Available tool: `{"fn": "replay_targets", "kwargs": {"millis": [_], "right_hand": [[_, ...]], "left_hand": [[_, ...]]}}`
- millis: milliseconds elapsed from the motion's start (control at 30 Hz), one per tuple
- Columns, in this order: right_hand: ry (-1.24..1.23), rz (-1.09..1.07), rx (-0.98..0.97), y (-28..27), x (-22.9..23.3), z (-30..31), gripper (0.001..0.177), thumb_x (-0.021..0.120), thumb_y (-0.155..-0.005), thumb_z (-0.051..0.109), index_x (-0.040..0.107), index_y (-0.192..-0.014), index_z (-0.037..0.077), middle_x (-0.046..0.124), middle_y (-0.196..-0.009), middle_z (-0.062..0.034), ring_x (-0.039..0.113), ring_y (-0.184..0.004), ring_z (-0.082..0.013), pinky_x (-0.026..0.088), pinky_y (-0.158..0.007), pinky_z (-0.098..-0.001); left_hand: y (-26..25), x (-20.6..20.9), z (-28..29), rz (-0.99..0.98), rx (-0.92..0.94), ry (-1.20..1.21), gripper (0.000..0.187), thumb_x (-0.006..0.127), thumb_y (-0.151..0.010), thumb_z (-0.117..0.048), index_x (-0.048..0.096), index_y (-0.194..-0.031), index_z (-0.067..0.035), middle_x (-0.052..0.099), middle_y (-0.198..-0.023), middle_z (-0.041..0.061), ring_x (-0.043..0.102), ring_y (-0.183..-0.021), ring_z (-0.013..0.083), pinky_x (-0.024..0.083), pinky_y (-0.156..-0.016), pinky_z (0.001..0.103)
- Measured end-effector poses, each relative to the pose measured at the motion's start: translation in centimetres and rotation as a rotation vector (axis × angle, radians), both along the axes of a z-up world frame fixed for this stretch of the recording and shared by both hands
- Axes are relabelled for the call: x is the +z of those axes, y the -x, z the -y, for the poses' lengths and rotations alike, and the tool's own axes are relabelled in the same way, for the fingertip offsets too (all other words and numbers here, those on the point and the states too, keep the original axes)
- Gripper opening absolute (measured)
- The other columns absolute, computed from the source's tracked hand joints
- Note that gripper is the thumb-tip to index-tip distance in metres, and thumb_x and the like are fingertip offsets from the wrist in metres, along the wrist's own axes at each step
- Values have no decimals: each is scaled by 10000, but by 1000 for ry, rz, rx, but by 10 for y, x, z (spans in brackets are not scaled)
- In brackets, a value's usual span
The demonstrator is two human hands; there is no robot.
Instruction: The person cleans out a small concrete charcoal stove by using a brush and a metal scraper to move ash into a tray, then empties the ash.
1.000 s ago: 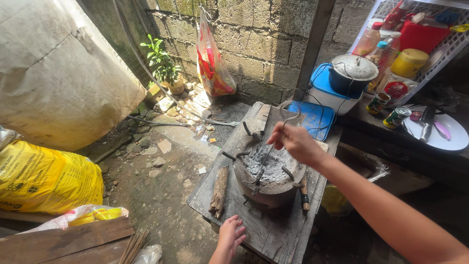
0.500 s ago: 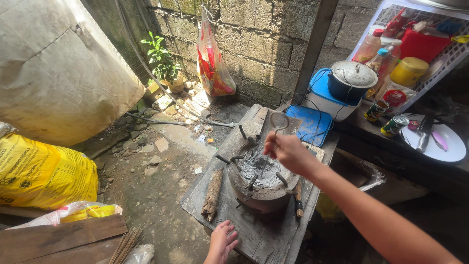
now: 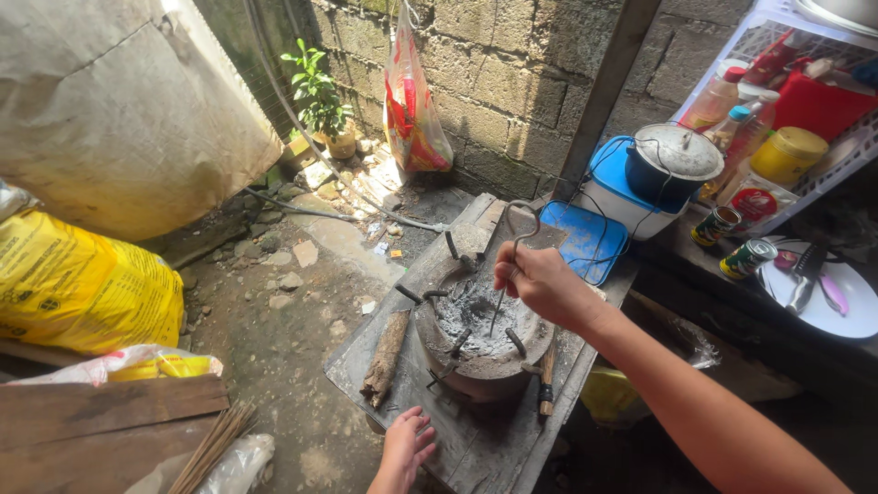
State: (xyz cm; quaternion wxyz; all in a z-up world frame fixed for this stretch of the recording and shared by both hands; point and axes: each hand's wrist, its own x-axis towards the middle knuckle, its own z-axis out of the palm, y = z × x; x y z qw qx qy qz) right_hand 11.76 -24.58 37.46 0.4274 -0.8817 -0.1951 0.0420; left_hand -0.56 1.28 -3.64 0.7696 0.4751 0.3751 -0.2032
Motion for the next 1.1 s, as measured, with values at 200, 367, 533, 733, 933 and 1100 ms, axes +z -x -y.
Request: {"fn": "replay_targets", "kwargs": {"millis": [200,367,533,733,933,1100], "right_hand": [[-135,-43,105,-8,-24,8,201,497,-1029,177,606,-936,37,780,-921,-54,735,-816,-117,599,-753,-272],[-36,-88,78,-7,-34,10,165,513,-1014,139,630,-963,35,786,-892,-99,728,-805,-177,598,-769,-312],[-49,-1,77,-14,-32,10,155,529,-1032,131,588,-946,17,780,-898,-88,728,-841,-159,589,-786,-309],[-30,9,-18,-15,-32,10,115,534,-991,90,618,-946,25,755,-825,-67,687,-738,-131,570,-714,-280],[-86,-6,-167,-19,-18,4,186,550,-997,89,677,-882,17,726,-753,-68,669,-701,-135,568,-683,-288],[-39,78,-280,-23,-19,3,181,562,-992,93,704,-902,27,747,-761,-60,683,-712,-126,558,-697,-281]], "left_hand": [[-7,5,20,-19,42,-19,505,506,-946,-153,533,-1451,-145,633,-1387,93,647,-1034,232,541,-892,454],[-17,1,28,16,64,-47,498,516,-944,-153,543,-1441,-142,646,-1341,91,646,-1000,224,548,-828,441],[-26,-9,22,-17,31,-53,493,519,-939,-155,546,-1431,-164,650,-1298,62,655,-992,211,554,-811,426],[-51,-32,9,-46,-45,-5,466,562,-946,-165,557,-1412,-168,645,-1277,88,660,-996,234,560,-760,434],[-75,-26,0,-90,-188,-9,462,557,-960,-170,537,-1422,-179,645,-1323,81,676,-1065,263,598,-763,431],[-86,-18,0,-68,-282,-9,431,533,-985,-211,548,-1409,-141,664,-1310,86,693,-1071,253,628,-748,373]]}}
